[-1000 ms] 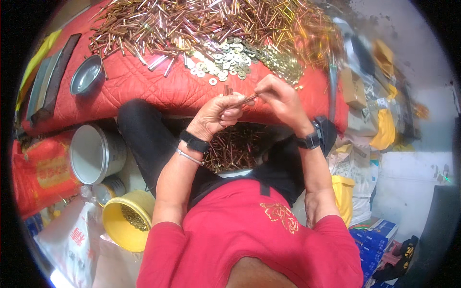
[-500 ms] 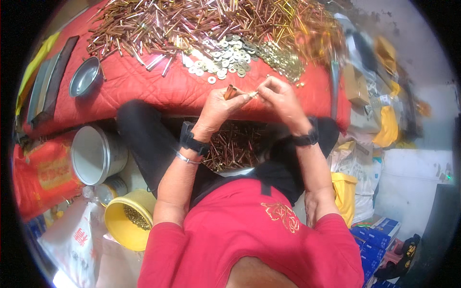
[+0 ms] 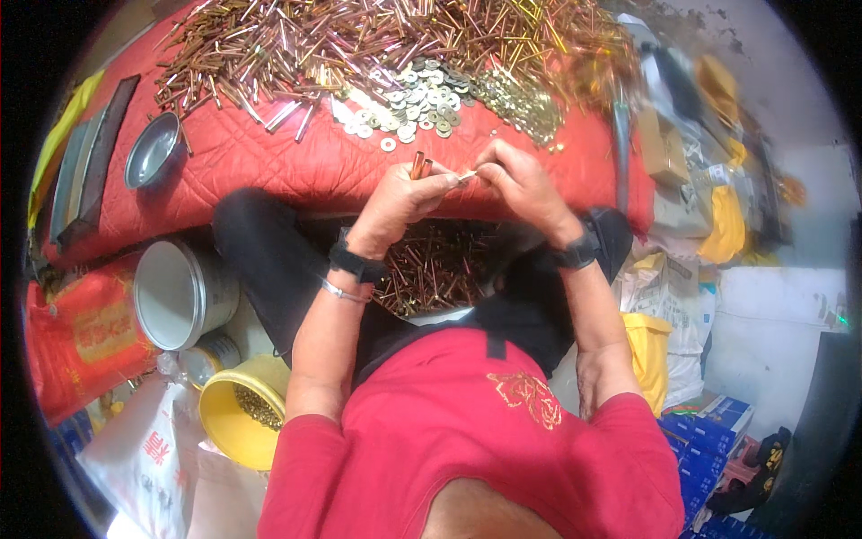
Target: Assembling small metal components by placing washers onto metal pins.
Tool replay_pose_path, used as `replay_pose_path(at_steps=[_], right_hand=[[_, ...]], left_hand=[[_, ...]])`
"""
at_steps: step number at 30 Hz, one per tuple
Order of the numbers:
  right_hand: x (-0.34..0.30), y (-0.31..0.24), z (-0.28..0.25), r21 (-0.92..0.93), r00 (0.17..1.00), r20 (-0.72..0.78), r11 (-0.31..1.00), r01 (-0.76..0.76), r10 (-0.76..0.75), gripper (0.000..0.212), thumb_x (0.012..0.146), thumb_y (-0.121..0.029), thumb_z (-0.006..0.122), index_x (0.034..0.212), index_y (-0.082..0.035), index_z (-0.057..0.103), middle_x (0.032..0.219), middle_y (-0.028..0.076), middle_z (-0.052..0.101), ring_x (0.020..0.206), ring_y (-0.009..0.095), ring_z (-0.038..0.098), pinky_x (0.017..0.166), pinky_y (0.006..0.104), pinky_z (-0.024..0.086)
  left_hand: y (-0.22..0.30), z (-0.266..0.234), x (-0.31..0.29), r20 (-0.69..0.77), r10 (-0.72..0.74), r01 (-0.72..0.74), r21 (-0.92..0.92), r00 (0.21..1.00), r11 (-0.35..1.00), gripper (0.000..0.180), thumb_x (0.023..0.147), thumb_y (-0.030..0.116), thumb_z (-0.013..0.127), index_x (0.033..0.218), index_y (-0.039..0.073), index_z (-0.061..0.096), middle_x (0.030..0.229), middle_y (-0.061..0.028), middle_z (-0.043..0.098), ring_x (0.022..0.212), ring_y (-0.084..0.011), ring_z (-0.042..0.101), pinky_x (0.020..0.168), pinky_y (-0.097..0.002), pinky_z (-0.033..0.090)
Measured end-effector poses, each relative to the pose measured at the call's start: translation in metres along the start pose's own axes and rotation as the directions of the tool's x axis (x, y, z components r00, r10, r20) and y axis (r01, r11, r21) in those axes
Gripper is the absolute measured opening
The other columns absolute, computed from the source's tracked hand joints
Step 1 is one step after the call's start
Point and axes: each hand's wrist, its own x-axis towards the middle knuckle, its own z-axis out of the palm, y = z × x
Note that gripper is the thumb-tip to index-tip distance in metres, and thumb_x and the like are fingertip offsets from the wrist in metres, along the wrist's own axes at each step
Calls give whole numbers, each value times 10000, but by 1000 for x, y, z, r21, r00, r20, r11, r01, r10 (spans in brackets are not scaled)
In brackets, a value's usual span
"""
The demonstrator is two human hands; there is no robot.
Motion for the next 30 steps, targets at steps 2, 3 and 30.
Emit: replay_pose_path(at_steps=[2,3,30], right_hand=[[-5,-2,2,-9,997,-18,997,81,-81,89,912,-97,555,890,-11,558,752,59,588,690,146,569,630,293,456],[-7,-1,0,-19,992,-34,993,120,-120,109,918,-113,552,878,-11,554,751,58,590,680,154,568,625,300,455],[8,5,17,-173,951,-257,977,127,-170,378,863,-43,590,1236,-42,528,763,123,578,690,202,582,656,317,467]], left_hand=[[-3,-6,-1,78,-44,50,-85,996,995,146,873,217,638,894,73,654,567,106,412,426,7,287,382,-183,178],[-2,0,0,86,-57,67,-123,995,990,141,873,213,637,885,74,653,569,105,415,425,8,284,381,-186,175],[-9,12,3,-106,54,-47,62,993,997,139,860,226,644,810,96,647,558,98,418,446,-10,307,399,-198,187]])
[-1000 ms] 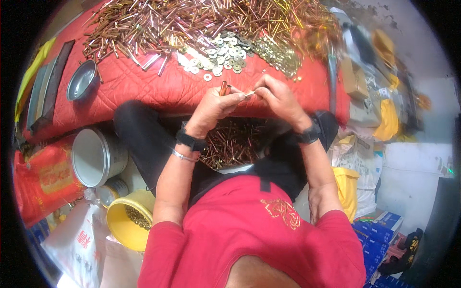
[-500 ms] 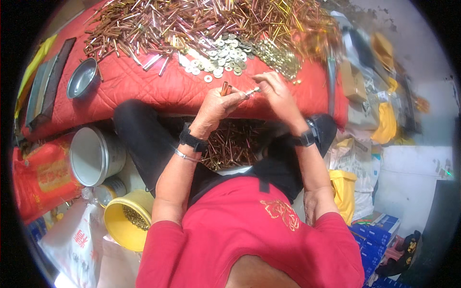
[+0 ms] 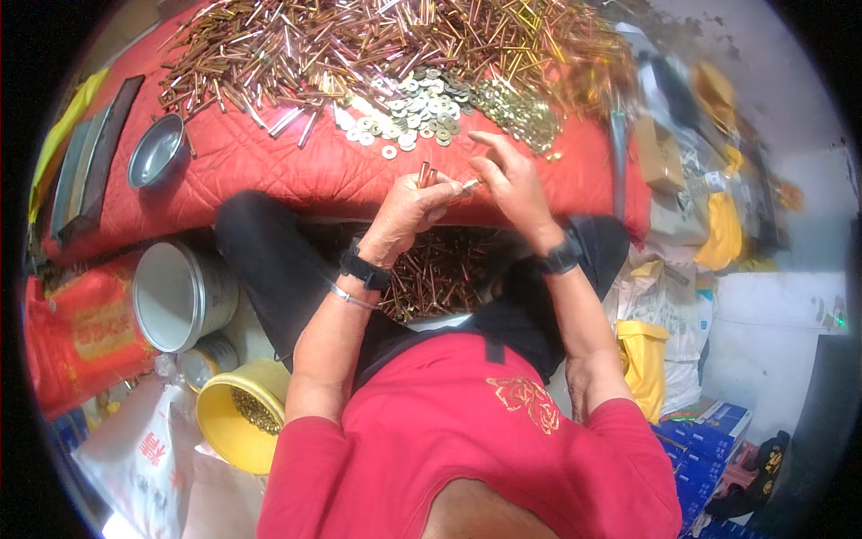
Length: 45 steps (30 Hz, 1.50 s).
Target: Assembling small metal components by placing washers onto metal pins.
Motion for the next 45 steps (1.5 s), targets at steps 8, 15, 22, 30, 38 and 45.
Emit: replay_pose_path(at_steps=[8,15,22,30,38,45], right_hand=[[-4,10,10,114,999,-47,993,-2,8,305,900,-109,549,1199,-45,554,810,130,634,706,234,619,669,331,489],[0,7,7,55,988,116,993,-105,98,295,919,-97,517,1210,-73,557,1034,160,608,872,237,610,778,339,480],[4,20,7,27,990,100,995,96,-98,292,910,-128,523,1192,-65,557,1082,171,612,979,329,603,822,364,472],[3,24,10,145,983,27,974,176,-182,259,901,-146,529,1134,-41,568,1019,177,621,952,356,603,824,399,480],[2,18,3,68,970,-11,968,241,-241,248,923,-140,518,1140,-38,579,985,149,659,929,308,641,824,378,490],[28,56,-49,492,939,294,814,-310,180,371,1008,-318,390,1241,-72,541,752,13,598,610,68,556,575,224,450]], left_hand=[[0,0,-1,-4,-26,26,-37,1000,999,141,863,229,638,824,94,644,556,101,413,442,-8,299,397,-197,178],[2,-2,0,-50,-43,46,63,998,997,165,897,226,582,831,80,623,530,93,396,409,-14,291,387,-199,183],[-2,-3,5,-7,-50,49,-19,999,999,150,883,199,605,846,54,627,538,87,396,417,-17,299,383,-200,180],[-6,-4,9,-48,-98,92,-102,994,990,147,888,187,604,853,44,610,554,84,392,418,-18,307,378,-193,193],[1,0,11,-82,-91,79,-143,992,987,136,894,170,590,843,44,600,550,86,376,410,-25,279,375,-199,175],[12,1,3,-56,205,-156,466,977,871,178,938,169,562,853,47,660,797,37,511,718,-49,439,666,-202,356]])
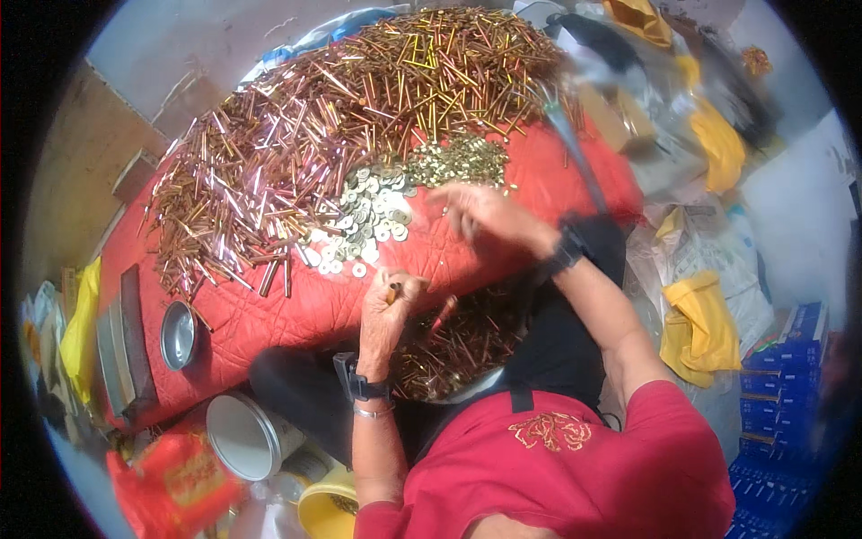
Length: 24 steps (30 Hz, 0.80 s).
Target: Assembling small metal components by placing washers onto metal pins.
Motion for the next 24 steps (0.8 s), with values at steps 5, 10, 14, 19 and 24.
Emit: replay_pose_path(at_steps=[5,10,14,19,24], right_hand=[[64,28,-75,-829,753,-357,559,17,-553,234,787,8,551,997,-76,612,930,126,545,903,326,569,794,405,474],[111,54,-128,-990,740,-139,90,-105,-658,284,749,32,541,968,-131,621,938,97,524,965,282,543,779,399,451],[130,43,-124,-984,757,-99,178,23,-646,126,755,-61,613,871,-102,637,932,79,565,931,271,570,794,391,461],[104,-2,-57,-914,646,-52,297,276,-761,79,798,-38,624,867,-38,584,838,100,617,777,308,616,695,395,497],[50,-4,24,-720,858,-58,617,318,-510,191,867,-89,583,1048,-80,525,849,170,627,737,356,627,610,412,502]], left_hand=[[-16,-19,10,89,-221,235,-512,971,826,238,935,162,553,1120,13,578,799,19,510,740,-60,483,586,-194,375],[-4,-9,15,-49,-258,152,-698,965,700,418,889,129,589,1245,-53,467,932,-40,564,754,-96,552,539,-175,437],[-18,-23,15,-34,-224,147,-659,974,738,369,885,116,607,1203,-34,495,867,-56,589,674,-102,553,556,-189,449],[-29,-23,17,-159,-221,51,-692,962,720,332,896,123,612,1187,0,510,871,-78,616,709,-135,600,614,-216,496],[-31,-22,14,-234,-246,-38,-793,941,608,271,932,197,568,1133,17,542,849,-81,636,789,-195,655,677,-267,566]])
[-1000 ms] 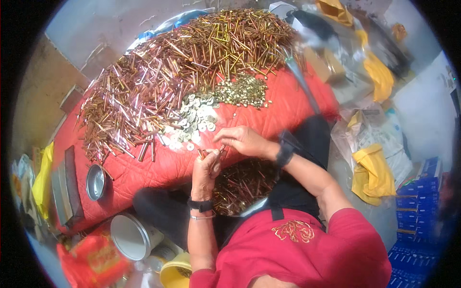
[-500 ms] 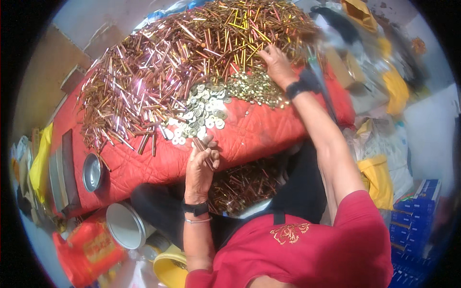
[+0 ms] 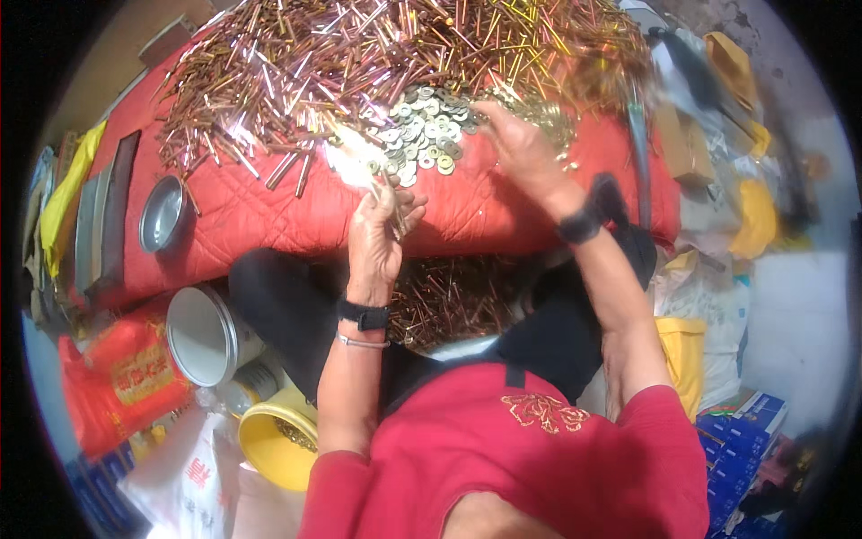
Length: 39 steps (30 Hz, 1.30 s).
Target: Assembling small metal components by placing washers onto metal pins.
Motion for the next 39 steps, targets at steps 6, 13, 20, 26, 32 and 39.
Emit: replay_pose_path(at_steps=[6,13,20,26,32,39], right_hand=[[-29,-15,24,-208,986,150,977,-39,71,185,846,-156,610,1016,-99,562,834,146,594,741,353,615,627,439,503],[-26,-9,30,-429,972,223,903,31,72,107,867,-195,579,936,-130,628,833,109,573,765,323,602,646,422,482],[-13,-12,19,-594,883,431,795,123,185,145,789,-161,578,741,-64,675,768,162,664,703,334,655,612,439,522],[36,-24,31,-673,738,588,707,218,332,178,735,-134,573,809,-56,715,840,166,688,781,303,685,660,428,544],[1,-17,12,-460,861,503,867,190,78,183,735,-62,546,866,-84,672,795,154,662,790,337,651,676,437,514],[-41,-59,-5,252,951,189,923,-289,246,220,847,-86,614,1060,-45,651,892,78,689,763,128,633,676,284,494]], left_hand=[[-2,5,-1,-46,-100,94,-127,994,987,238,942,241,530,919,7,571,580,18,423,460,-91,400,375,-196,307],[-9,-3,-2,-27,-140,136,-129,990,982,255,929,256,536,925,1,560,528,17,396,408,-85,372,352,-203,292],[-6,-3,-4,-53,-151,144,-117,987,983,240,920,278,558,905,39,577,583,23,459,433,-81,398,369,-198,294],[-11,-2,-2,38,-51,55,-97,998,994,228,912,276,609,923,48,611,656,32,521,500,-47,451,397,-184,328],[-8,3,-6,40,-16,17,-26,999,1000,242,920,237,604,1007,11,601,690,21,548,519,-33,469,395,-156,331],[2,6,-9,139,-59,43,116,989,992,299,942,240,538,1048,-37,577,609,49,476,443,-20,385,372,-162,263]])
